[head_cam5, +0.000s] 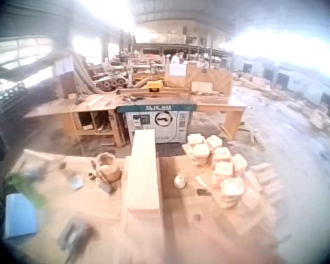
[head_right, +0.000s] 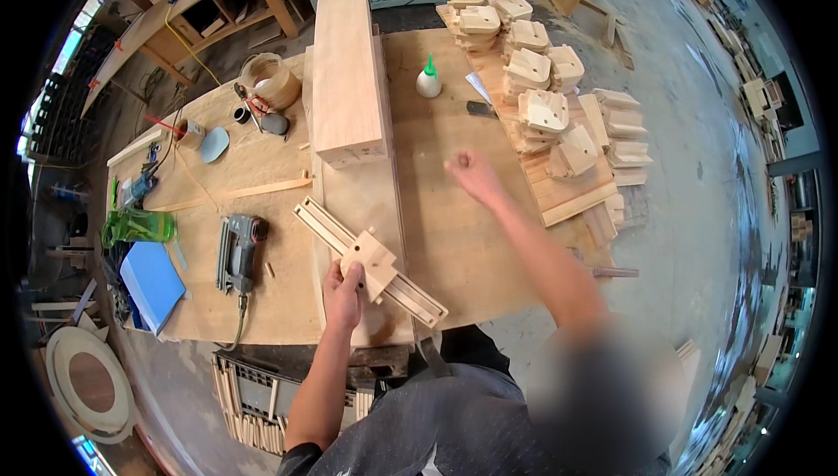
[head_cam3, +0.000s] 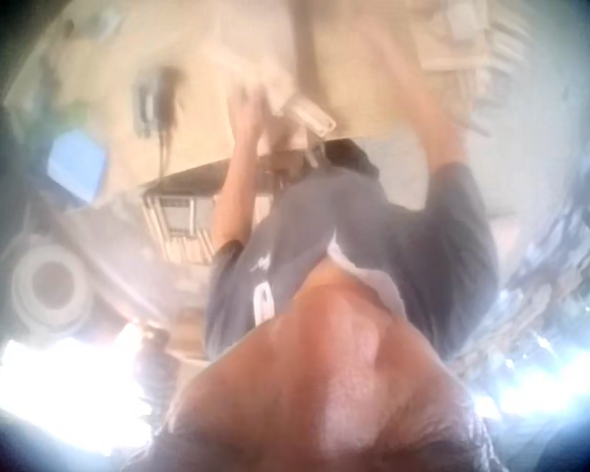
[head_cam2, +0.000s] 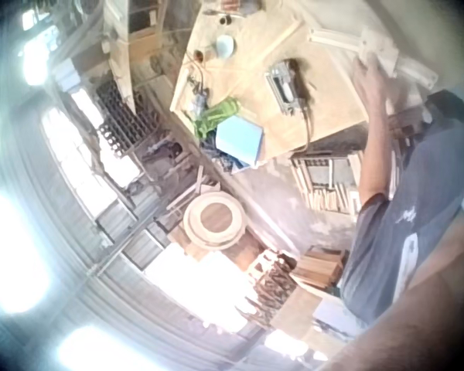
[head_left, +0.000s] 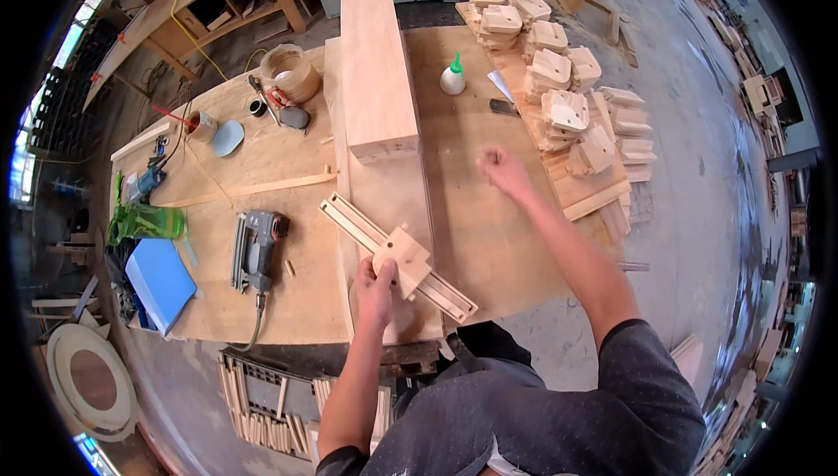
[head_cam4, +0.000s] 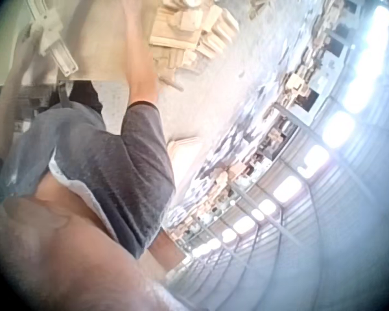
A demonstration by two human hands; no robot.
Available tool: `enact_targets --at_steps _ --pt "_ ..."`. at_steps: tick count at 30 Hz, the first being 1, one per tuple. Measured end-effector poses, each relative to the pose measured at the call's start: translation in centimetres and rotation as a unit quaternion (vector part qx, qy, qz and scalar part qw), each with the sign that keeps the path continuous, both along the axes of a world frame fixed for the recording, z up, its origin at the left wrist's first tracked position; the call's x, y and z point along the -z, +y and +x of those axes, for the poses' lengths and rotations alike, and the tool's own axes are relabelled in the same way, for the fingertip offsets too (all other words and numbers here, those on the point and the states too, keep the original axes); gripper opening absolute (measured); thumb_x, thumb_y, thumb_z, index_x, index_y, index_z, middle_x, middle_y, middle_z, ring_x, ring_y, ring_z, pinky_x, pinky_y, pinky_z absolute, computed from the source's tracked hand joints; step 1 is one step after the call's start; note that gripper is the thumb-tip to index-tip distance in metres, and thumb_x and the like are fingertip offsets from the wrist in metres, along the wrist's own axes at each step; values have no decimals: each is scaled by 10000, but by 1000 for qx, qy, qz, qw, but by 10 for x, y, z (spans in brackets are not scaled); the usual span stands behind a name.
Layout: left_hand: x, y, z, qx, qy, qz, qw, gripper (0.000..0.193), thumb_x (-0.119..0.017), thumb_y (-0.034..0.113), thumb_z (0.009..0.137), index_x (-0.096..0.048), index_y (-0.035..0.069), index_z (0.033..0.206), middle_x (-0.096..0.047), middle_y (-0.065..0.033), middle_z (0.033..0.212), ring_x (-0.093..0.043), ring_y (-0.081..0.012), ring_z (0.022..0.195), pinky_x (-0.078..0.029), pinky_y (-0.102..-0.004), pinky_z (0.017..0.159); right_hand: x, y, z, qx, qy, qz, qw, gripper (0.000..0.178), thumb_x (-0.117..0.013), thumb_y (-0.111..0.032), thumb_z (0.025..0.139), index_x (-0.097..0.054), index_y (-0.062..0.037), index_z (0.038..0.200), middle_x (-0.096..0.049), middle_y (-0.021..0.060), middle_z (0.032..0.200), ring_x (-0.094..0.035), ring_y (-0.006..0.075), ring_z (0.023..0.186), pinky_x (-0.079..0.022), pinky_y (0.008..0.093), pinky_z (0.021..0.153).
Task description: The person assembles a wooden decorative piece by applying glue to pre-drilled holes in a carved wooden base and inserting small wooden dowels. They use a hammer to tap the dowels into place and a pneumatic nail gun to secure the components. The person handles various wooden parts, including a large flat board and multiple small dowels, within a workshop environment.
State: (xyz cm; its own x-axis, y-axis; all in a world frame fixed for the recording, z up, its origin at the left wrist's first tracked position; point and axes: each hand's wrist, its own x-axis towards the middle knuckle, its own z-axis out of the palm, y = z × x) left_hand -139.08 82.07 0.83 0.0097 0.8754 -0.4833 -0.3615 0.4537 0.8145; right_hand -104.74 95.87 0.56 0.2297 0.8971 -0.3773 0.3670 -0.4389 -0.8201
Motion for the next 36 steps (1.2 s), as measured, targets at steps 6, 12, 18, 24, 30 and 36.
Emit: enact_targets --at_steps 6,12,18,24,30,36 --pt "-11 1 6 4 115 5 993 278 -700 141 959 -625 -18 1174 -696 -42 1016 -628 -95 894 -511 -266 807 27 122 9 20 -189 117 975 800 -812 -320 804 -456 53 1415 -586 280 1343 -584 362 1248 -482 438 1042" --pt "5 -14 -4 -45 161 -4 986 208 -677 130 942 -640 15 1111 -684 -16 919 -602 -76 782 -484 -248 685 61 216 -23 39 -202 151 967 714 -789 -300 798 -497 -70 1407 -589 268 1335 -528 456 1273 -437 516 1081" --pt "1 0 16 -86 33 -1 996 213 -681 95 942 -620 1 1123 -710 -60 993 -658 -126 846 -528 -285 805 64 181 -2 46 -143 150 977 584 -793 -302 797 -560 -11 1247 -625 289 1229 -580 456 1195 -478 511 1024" --pt "-4 14 38 -128 -46 21 990 206 -648 68 960 -614 0 1152 -691 -47 1019 -633 -118 847 -524 -288 786 22 55 0 -31 -35 81 996 759 -827 -359 800 -482 26 1356 -648 195 1199 -657 353 1081 -534 440 953" --pt "18 84 61 -130 -108 42 985 142 -638 90 987 -590 65 1118 -643 -8 930 -636 -123 847 -552 -304 760 -47 -42 25 -2 292 5 956 812 -810 -409 832 -419 -15 1424 -629 109 1198 -656 168 1016 -570 307 722" --pt "-38 50 64 -86 -184 14 979 223 -604 74 994 -525 93 1201 -641 -44 1021 -679 -198 932 -622 -453 825 -125 -105 44 -67 100 -18 993 670 -777 -344 899 -472 -26 1404 -645 81 1190 -636 129 1004 -543 283 759"
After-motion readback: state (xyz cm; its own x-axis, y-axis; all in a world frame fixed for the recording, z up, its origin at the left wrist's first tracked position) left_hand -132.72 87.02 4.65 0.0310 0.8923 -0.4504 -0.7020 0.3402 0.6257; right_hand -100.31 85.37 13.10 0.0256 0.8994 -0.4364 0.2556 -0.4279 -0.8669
